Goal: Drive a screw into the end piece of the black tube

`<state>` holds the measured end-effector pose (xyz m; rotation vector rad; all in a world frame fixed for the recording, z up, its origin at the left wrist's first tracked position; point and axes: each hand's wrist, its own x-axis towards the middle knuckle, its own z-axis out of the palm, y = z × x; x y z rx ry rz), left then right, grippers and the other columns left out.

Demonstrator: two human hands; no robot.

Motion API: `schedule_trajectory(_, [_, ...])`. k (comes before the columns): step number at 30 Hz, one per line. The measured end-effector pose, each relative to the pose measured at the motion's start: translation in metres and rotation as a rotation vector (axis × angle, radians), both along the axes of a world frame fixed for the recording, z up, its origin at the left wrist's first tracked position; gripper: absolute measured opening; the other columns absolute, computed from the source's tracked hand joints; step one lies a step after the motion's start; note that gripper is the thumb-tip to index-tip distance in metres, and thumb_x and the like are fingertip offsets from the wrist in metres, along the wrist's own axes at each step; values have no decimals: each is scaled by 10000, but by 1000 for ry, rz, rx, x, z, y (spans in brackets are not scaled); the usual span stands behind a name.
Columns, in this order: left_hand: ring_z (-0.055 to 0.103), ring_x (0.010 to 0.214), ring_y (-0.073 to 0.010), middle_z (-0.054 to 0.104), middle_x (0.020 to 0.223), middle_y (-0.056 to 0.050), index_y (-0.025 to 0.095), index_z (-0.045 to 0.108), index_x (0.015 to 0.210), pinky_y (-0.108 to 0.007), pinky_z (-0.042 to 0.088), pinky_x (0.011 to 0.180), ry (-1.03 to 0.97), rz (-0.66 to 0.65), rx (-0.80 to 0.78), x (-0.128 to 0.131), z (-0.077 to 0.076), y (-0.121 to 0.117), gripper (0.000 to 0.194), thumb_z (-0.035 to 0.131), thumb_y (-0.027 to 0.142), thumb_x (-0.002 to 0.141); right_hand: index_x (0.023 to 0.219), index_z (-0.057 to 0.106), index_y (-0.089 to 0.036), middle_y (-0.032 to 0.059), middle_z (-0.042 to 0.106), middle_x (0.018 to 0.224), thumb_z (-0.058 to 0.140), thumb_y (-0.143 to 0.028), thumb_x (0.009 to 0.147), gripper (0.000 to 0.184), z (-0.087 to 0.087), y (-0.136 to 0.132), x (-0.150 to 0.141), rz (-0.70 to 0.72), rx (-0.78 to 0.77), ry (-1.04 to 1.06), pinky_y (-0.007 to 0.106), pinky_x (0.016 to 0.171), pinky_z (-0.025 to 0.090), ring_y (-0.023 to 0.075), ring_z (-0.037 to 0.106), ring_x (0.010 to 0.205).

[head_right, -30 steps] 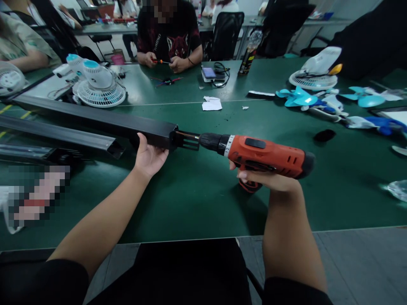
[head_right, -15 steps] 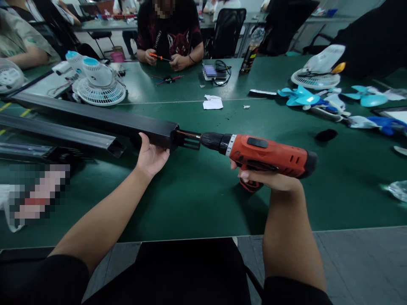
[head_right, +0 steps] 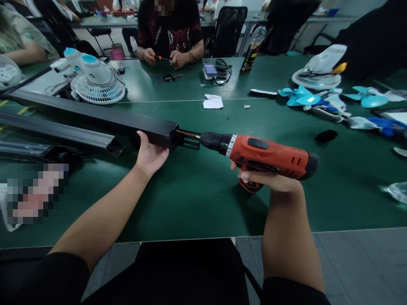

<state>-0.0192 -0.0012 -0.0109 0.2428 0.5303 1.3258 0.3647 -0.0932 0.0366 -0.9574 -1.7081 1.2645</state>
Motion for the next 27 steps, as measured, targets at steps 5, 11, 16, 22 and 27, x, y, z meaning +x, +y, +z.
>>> schedule_trajectory(5, [719,1741,-333,870,1614,-159,216,683,1808,-403,717,1329,-16,-9,-7,-1,-2,2,773,521,773,1297,1203,942,-301,61,846,1012,1048,-451,1023,257,-1,1,0,23,11,1,329,552,656,174,663,641])
schedule_trajectory(11, [732,1728,-332,880,1615,-141,247,692,1806,-394,694,1361,-27,-6,-12,-3,-4,3,766,588,784,1271,1187,935,-292,49,841,984,1043,-479,1029,268,-3,4,2,19,13,-8,329,585,684,177,681,644])
schedule_trajectory(16, [731,1729,-336,883,1605,-133,245,677,1820,-434,690,1375,-35,8,3,-3,-3,3,737,566,748,1293,1152,934,-273,37,804,924,1048,-495,1033,276,-2,3,0,30,33,5,324,597,677,163,649,624])
schedule_trajectory(22, [738,1720,-311,891,1579,-138,212,675,1812,-411,630,1433,-18,5,-6,-2,2,0,759,494,752,1310,1168,938,-289,29,809,946,1035,-465,1049,233,-3,4,0,31,57,16,303,602,665,155,657,638])
schedule_trajectory(27, [775,1677,-324,915,1535,-127,237,700,1792,-419,638,1426,-63,-13,6,-6,-4,2,741,574,761,1283,1192,943,-279,19,783,868,1040,-472,1038,266,-1,5,2,60,58,-9,305,549,630,173,655,620])
